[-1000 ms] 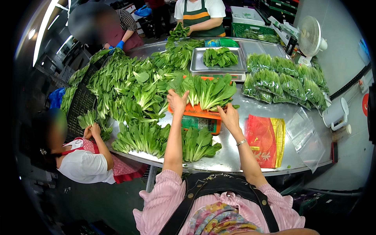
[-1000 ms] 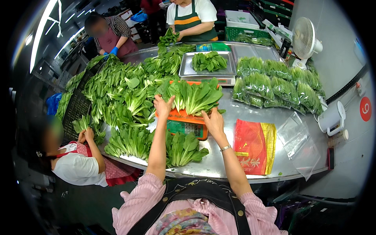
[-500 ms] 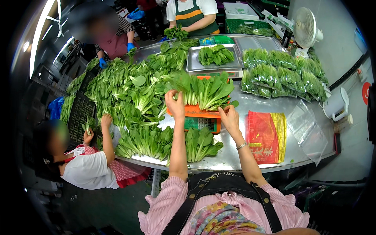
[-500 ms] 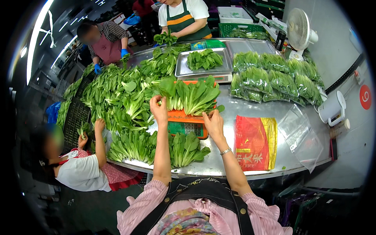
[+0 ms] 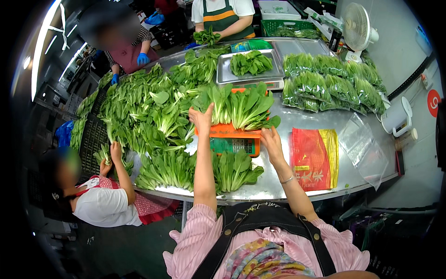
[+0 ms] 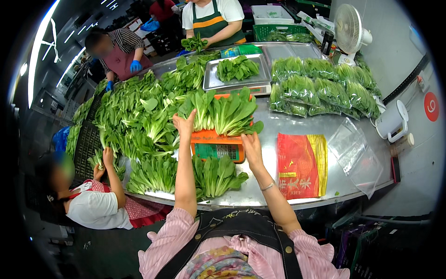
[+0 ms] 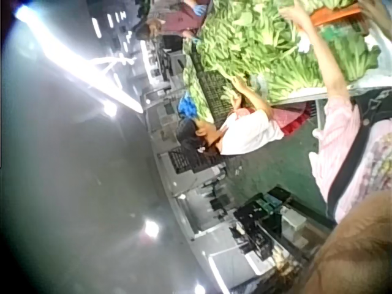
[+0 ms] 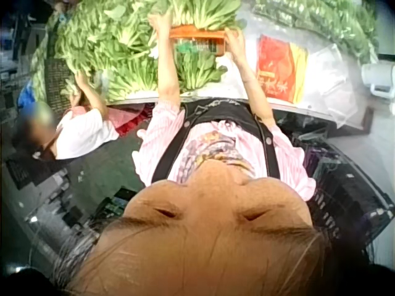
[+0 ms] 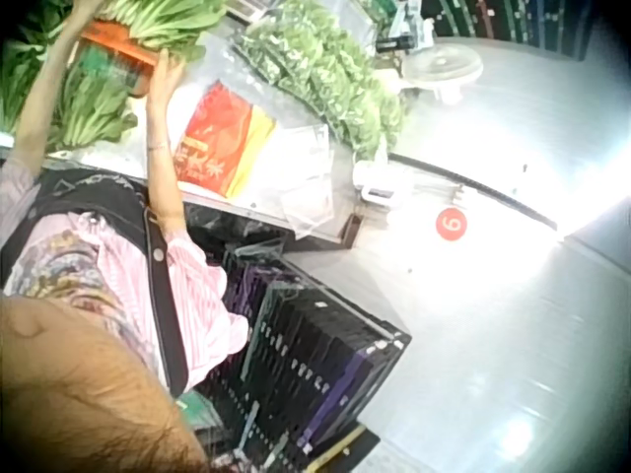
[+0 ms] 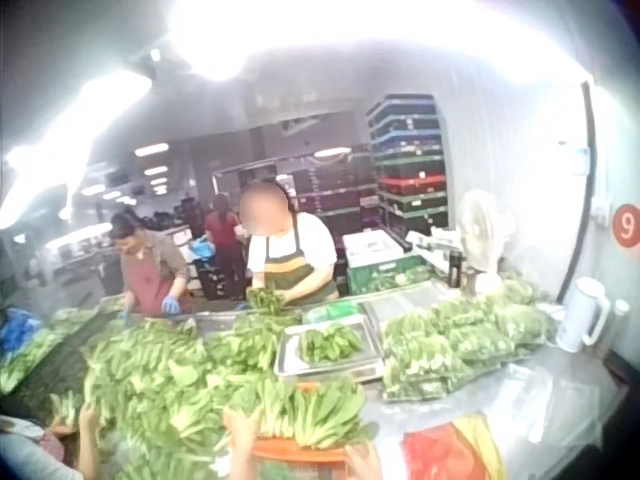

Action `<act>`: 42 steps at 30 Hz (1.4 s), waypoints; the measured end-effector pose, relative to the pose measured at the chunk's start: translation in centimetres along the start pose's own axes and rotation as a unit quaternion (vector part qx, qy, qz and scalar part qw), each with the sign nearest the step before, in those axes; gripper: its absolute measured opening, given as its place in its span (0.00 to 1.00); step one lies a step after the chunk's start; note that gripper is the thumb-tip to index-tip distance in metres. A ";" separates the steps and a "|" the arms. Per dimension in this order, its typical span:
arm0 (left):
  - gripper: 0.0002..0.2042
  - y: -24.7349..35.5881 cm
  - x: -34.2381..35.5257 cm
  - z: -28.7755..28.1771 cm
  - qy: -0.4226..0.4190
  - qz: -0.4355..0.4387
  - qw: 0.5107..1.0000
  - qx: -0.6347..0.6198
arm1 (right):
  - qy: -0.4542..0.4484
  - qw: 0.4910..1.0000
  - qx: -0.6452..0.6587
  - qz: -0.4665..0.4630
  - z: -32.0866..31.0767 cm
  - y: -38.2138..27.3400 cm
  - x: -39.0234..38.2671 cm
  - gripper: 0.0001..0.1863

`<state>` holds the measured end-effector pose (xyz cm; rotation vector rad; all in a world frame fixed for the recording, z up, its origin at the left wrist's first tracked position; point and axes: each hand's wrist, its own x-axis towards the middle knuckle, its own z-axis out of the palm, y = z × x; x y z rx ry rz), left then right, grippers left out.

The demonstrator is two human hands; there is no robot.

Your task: The person places leafy greens into plastic bags, folds the bags closed, and gathers more greens into a pile.

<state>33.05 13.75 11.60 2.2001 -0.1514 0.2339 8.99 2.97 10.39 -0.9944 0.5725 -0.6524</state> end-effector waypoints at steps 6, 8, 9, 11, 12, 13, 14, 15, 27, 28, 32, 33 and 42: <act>0.53 0.8 0.1 2.2 -0.160 -0.056 0.985 0.024 | -0.067 0.995 -0.031 -0.069 1.3 1.1 5.0 0.32; 0.51 1.3 -0.4 2.8 -0.166 -0.057 0.981 0.078 | -0.065 0.997 -0.041 -0.020 1.6 0.8 5.8 0.30; 0.49 0.4 -0.2 3.5 -0.157 -0.049 0.984 0.067 | -0.096 0.995 -0.001 -0.007 1.7 0.4 5.9 0.28; 0.51 -0.5 0.0 3.9 -0.188 0.003 0.982 0.008 | -0.101 0.994 -0.025 0.016 1.9 -0.5 6.0 0.26; 0.51 -0.8 0.0 4.0 -0.204 0.029 0.978 -0.022 | -0.103 0.994 -0.036 0.028 1.8 -0.6 5.9 0.25; 0.54 -1.0 -0.2 4.1 -0.214 0.034 0.976 -0.022 | -0.108 0.990 -0.086 0.000 1.7 -0.2 6.0 0.24; 0.56 0.1 -0.9 4.3 -0.230 0.045 0.972 -0.023 | -0.088 0.984 -0.142 -0.055 0.9 0.9 7.0 0.24; 0.58 1.2 -1.6 4.4 -0.247 0.056 0.967 -0.024 | -0.066 0.972 -0.197 -0.108 -0.1 2.8 8.5 0.25; 0.71 6.1 -5.7 3.7 -0.261 0.017 0.951 0.167 | 0.011 0.887 -0.410 -0.212 1.8 2.8 6.3 0.34; 0.71 5.7 -5.7 3.7 -0.262 0.011 0.951 0.161 | 0.023 0.897 -0.391 -0.206 2.0 2.3 5.5 0.34; 0.68 5.2 -5.1 3.8 -0.255 -0.007 0.958 0.129 | 0.078 0.939 -0.277 -0.189 1.8 1.6 3.9 0.34; 0.67 5.1 -5.0 3.9 -0.248 -0.013 0.961 0.121 | 0.075 0.965 -0.182 -0.174 1.5 1.4 3.7 0.34; 0.62 4.4 -5.0 4.6 -0.191 -0.067 0.978 0.061 | 0.005 0.979 -0.116 -0.167 4.0 0.0 4.2 0.28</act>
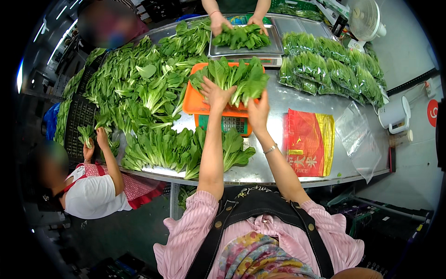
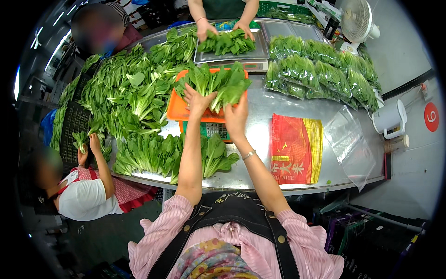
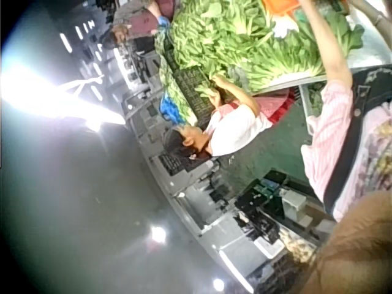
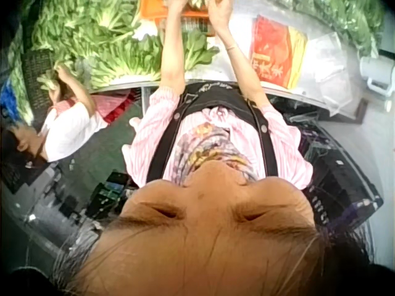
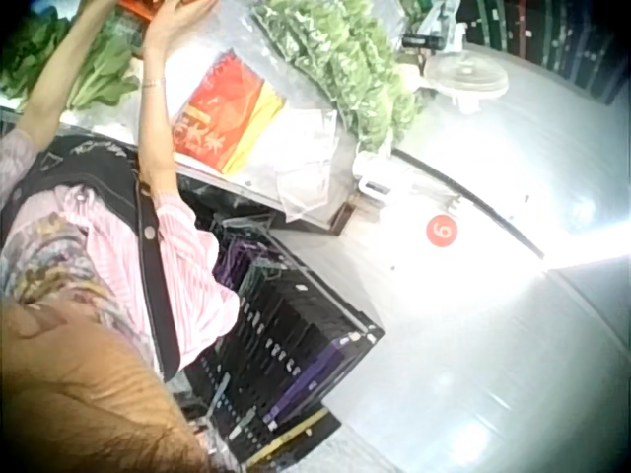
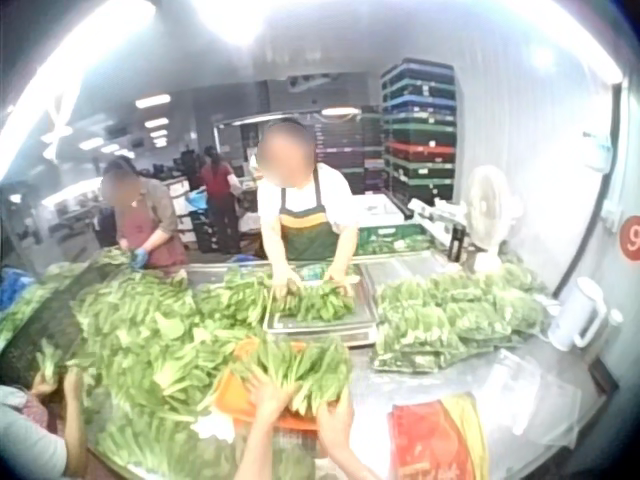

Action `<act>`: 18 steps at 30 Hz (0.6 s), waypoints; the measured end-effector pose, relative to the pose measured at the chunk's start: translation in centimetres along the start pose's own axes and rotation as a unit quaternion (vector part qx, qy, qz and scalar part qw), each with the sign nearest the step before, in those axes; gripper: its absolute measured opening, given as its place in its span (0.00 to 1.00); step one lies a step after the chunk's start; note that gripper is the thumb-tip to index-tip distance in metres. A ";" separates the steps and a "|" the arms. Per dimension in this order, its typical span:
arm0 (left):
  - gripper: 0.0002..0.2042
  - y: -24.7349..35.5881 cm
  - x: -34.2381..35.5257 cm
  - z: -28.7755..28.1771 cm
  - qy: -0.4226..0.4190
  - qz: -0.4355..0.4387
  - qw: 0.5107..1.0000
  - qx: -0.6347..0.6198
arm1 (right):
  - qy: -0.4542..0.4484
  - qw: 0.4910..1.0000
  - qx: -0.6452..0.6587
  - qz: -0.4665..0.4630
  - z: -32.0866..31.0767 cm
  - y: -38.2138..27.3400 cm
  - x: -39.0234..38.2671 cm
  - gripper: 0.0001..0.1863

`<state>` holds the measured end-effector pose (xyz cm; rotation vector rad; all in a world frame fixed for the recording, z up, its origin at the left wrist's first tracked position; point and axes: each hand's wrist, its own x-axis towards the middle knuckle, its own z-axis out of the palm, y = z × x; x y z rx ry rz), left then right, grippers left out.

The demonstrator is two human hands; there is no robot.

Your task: The person places leafy greens into plastic bags, folds the bags closed, and gathers more greens into a pile.

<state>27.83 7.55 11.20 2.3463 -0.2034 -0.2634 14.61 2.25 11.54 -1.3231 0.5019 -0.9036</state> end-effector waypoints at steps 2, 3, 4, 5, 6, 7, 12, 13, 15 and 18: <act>0.61 0.2 -0.1 -0.2 0.001 0.006 1.000 -0.014 | -0.009 0.982 -0.183 -0.052 1.1 1.9 1.2 0.27; 0.60 0.2 0.2 -0.3 0.002 0.005 1.000 -0.016 | -0.013 0.959 -0.271 -0.078 1.9 2.2 1.7 0.27; 0.59 0.2 0.4 -0.4 0.003 0.005 1.000 -0.019 | -0.023 0.954 -0.287 -0.088 2.6 2.4 2.3 0.27; 0.58 -0.2 0.6 -0.3 0.003 0.001 1.000 -0.021 | -0.036 0.948 -0.302 -0.096 3.4 2.4 2.5 0.27; 0.56 -2.0 2.0 -0.2 -0.002 0.046 0.996 -0.082 | -0.051 0.941 -0.317 -0.105 4.3 2.2 2.4 0.27; 0.53 -5.1 4.2 -0.2 -0.003 0.088 0.986 -0.142 | -0.089 0.943 -0.311 -0.085 5.5 1.1 1.9 0.26; 0.51 -2.5 1.9 -4.1 -0.121 0.079 0.939 -0.314 | -0.095 0.938 -0.323 -0.083 6.5 2.8 3.6 0.24; 0.56 -1.8 1.5 -4.5 -0.110 0.096 0.961 -0.234 | -0.123 0.942 -0.309 -0.047 6.0 3.0 5.0 0.23; 0.59 -1.9 2.0 -4.3 -0.078 0.087 0.979 -0.164 | -0.210 0.957 -0.165 0.115 4.9 -0.4 5.3 0.20; 0.64 -1.2 1.7 -2.9 -0.057 0.055 0.994 -0.070 | -0.199 0.936 0.108 0.271 3.2 0.4 6.7 0.16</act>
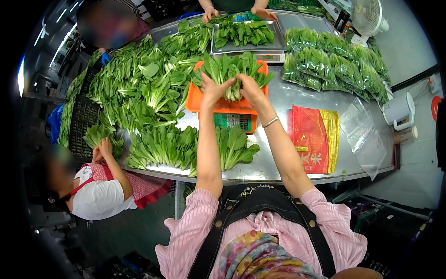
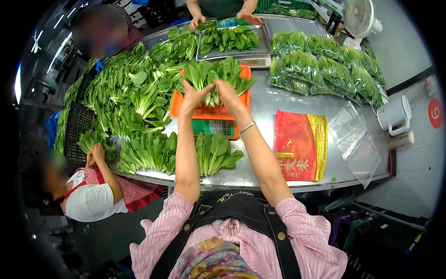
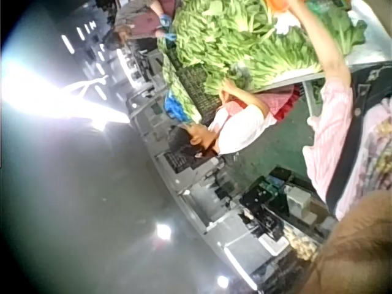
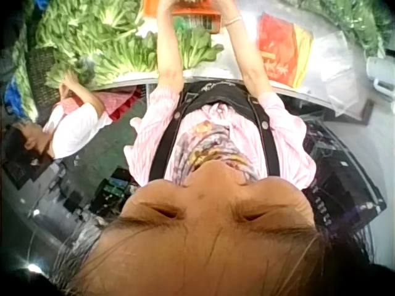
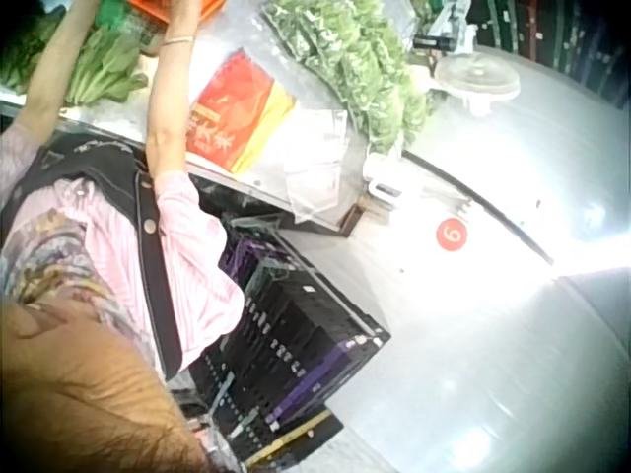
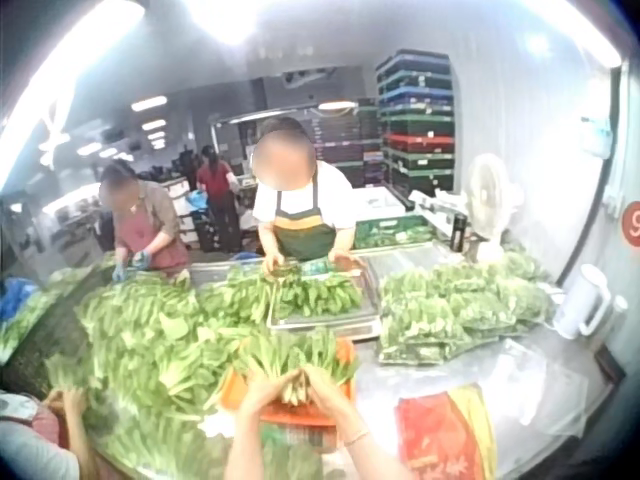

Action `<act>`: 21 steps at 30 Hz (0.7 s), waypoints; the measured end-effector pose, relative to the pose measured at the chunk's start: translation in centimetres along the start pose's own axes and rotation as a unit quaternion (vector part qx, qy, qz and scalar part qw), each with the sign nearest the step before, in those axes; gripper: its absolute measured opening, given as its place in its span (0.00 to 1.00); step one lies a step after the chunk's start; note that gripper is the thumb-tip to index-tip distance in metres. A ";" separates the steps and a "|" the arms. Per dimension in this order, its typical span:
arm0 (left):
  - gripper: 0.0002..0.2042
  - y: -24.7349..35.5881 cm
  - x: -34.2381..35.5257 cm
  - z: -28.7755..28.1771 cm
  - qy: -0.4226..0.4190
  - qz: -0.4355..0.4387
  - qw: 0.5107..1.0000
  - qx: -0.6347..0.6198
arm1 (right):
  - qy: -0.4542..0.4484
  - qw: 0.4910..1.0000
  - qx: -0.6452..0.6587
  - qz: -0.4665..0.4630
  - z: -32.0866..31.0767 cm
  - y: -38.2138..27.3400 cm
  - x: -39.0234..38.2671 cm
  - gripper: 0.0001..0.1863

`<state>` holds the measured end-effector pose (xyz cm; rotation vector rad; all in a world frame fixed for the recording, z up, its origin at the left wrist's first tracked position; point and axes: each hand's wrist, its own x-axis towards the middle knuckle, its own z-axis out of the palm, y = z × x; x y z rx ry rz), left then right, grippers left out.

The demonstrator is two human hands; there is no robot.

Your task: The person places leafy greens into plastic bags, folds the bags closed, and gathers more greens into a pile.

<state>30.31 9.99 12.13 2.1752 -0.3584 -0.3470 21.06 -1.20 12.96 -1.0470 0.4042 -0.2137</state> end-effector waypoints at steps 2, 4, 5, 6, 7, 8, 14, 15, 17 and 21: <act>0.68 0.8 -0.4 1.2 0.005 -0.026 0.998 0.061 | -0.025 0.990 0.141 -0.019 -0.8 0.3 -0.2 0.19; 0.67 1.3 -0.6 1.8 0.012 -0.029 0.997 0.067 | -0.021 0.984 0.176 -0.023 -1.6 0.7 0.0 0.20; 0.67 1.7 -0.7 1.8 0.014 -0.034 0.997 0.074 | -0.036 0.986 0.159 -0.028 -1.2 0.1 -0.8 0.21; 0.67 2.0 -0.8 1.9 0.016 -0.038 0.996 0.081 | -0.030 0.991 0.128 -0.038 -1.4 0.5 -1.2 0.21; 0.66 2.0 -1.0 2.1 0.019 -0.039 0.995 0.087 | -0.023 0.994 0.097 -0.047 -1.9 0.9 -1.6 0.22; 0.66 2.2 -1.1 2.1 0.024 -0.040 0.995 0.092 | -0.020 0.996 0.064 -0.058 -2.2 1.0 -2.1 0.23; 0.63 1.2 -0.9 2.5 0.074 -0.056 0.992 0.083 | 0.195 0.936 -0.279 -0.091 -6.0 2.1 -5.5 0.23; 0.63 1.3 -0.9 2.6 0.080 -0.051 0.992 0.080 | 0.233 0.918 -0.302 -0.105 -6.3 2.4 -4.7 0.26; 0.63 0.8 -1.0 2.5 0.079 -0.063 0.992 0.078 | 0.241 0.874 -0.404 -0.127 -5.5 2.0 -3.7 0.28; 0.63 1.7 -0.7 2.5 0.071 -0.051 0.995 0.052 | 0.331 0.824 -0.424 -0.178 -5.4 4.3 1.5 0.26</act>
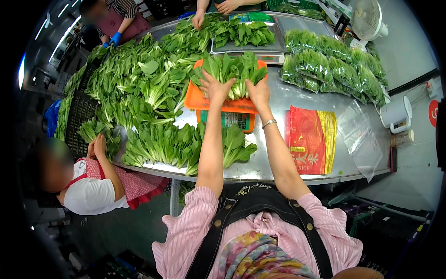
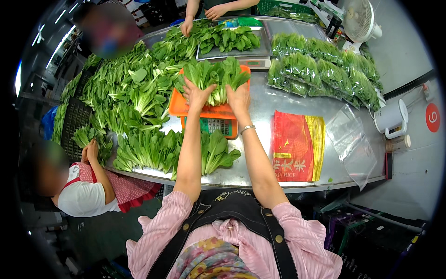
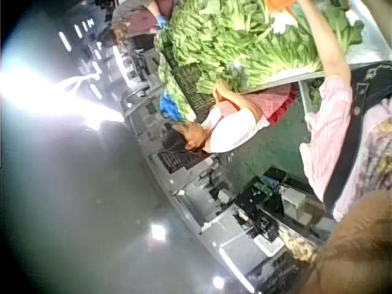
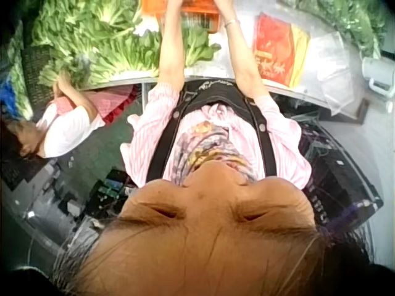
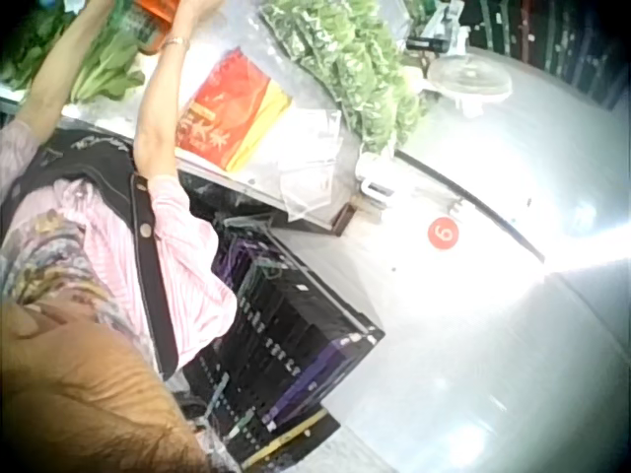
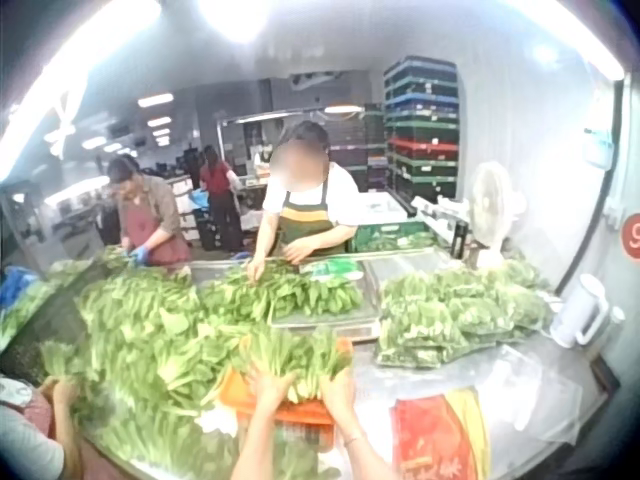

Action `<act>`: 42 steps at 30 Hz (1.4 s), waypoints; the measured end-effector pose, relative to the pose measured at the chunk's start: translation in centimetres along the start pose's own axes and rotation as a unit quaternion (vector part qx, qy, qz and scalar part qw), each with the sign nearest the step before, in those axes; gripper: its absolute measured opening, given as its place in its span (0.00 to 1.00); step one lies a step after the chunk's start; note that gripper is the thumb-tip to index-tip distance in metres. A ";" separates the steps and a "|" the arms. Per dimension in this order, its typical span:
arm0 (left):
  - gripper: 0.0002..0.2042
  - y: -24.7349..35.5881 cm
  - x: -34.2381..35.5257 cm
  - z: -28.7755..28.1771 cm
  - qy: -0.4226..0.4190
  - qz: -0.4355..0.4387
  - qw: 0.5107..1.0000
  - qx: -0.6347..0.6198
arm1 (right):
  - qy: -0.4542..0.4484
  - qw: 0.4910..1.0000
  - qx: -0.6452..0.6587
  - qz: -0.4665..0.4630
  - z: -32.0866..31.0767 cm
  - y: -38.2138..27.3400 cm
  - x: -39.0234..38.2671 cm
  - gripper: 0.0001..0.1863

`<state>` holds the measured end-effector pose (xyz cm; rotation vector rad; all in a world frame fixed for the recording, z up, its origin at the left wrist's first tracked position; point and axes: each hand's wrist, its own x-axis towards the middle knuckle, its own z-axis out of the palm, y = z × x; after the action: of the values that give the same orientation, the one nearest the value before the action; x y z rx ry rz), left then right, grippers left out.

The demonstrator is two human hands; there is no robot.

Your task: The person places leafy greens into plastic bags, folds the bags closed, and gathers more greens into a pile.

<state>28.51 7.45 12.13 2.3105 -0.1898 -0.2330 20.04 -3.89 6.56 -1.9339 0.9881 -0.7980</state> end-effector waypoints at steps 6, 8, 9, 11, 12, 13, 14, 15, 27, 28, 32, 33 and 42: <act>0.62 -1.4 0.0 -0.9 -0.001 0.010 1.000 -0.023 | -0.148 0.973 0.145 0.103 -1.9 -1.1 -0.2 0.19; 0.62 -1.9 0.5 0.2 0.013 0.014 1.000 0.023 | -0.144 0.984 0.087 0.063 -1.8 -0.4 -0.3 0.17; 0.61 -1.5 0.2 0.6 0.013 0.015 0.998 0.064 | -0.141 0.987 0.062 0.046 -1.8 -0.7 -0.7 0.17; 0.61 -0.6 -0.5 1.0 0.026 0.036 0.995 0.086 | -0.047 0.998 -0.031 -0.023 -0.5 -1.3 -1.4 0.15; 0.61 -0.7 -0.5 0.8 0.014 0.040 0.996 0.074 | -0.021 0.999 -0.034 -0.036 0.1 -1.3 -1.5 0.15; 0.61 -0.8 -0.5 0.7 0.003 0.043 0.997 0.062 | 0.005 0.998 -0.036 -0.049 0.4 -1.3 -1.4 0.15; 0.61 -1.7 0.0 0.1 -0.001 0.035 0.998 0.049 | -0.141 0.972 0.183 0.051 -0.8 -3.4 -1.9 0.19; 0.61 -1.8 0.1 -0.3 -0.011 0.047 0.998 0.033 | -0.155 0.942 0.295 0.049 -0.8 -3.7 -2.2 0.20; 0.45 -6.3 -0.1 -3.8 0.083 0.029 0.946 -0.311 | -0.148 0.844 0.515 0.019 -1.2 -5.2 -5.2 0.41; 0.45 -6.5 0.0 -4.1 0.083 -0.011 0.943 -0.321 | -0.139 0.869 0.476 0.001 -1.0 -5.2 -5.4 0.40; 0.47 -8.2 2.5 -3.9 0.068 -0.030 0.945 -0.320 | -0.066 0.949 0.307 -0.014 0.7 -5.7 -5.5 0.54; 0.48 -7.4 2.5 -3.7 0.055 -0.018 0.947 -0.315 | -0.039 0.963 0.267 -0.015 1.1 -5.5 -5.1 0.56; 0.36 -7.7 7.2 -2.0 -0.048 0.120 0.985 -0.116 | -0.035 0.955 0.295 -0.008 2.2 -4.1 -4.1 0.47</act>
<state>36.43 12.61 7.07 2.0252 -0.4625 -0.2315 21.19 1.92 8.34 -1.4392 0.5979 -0.9036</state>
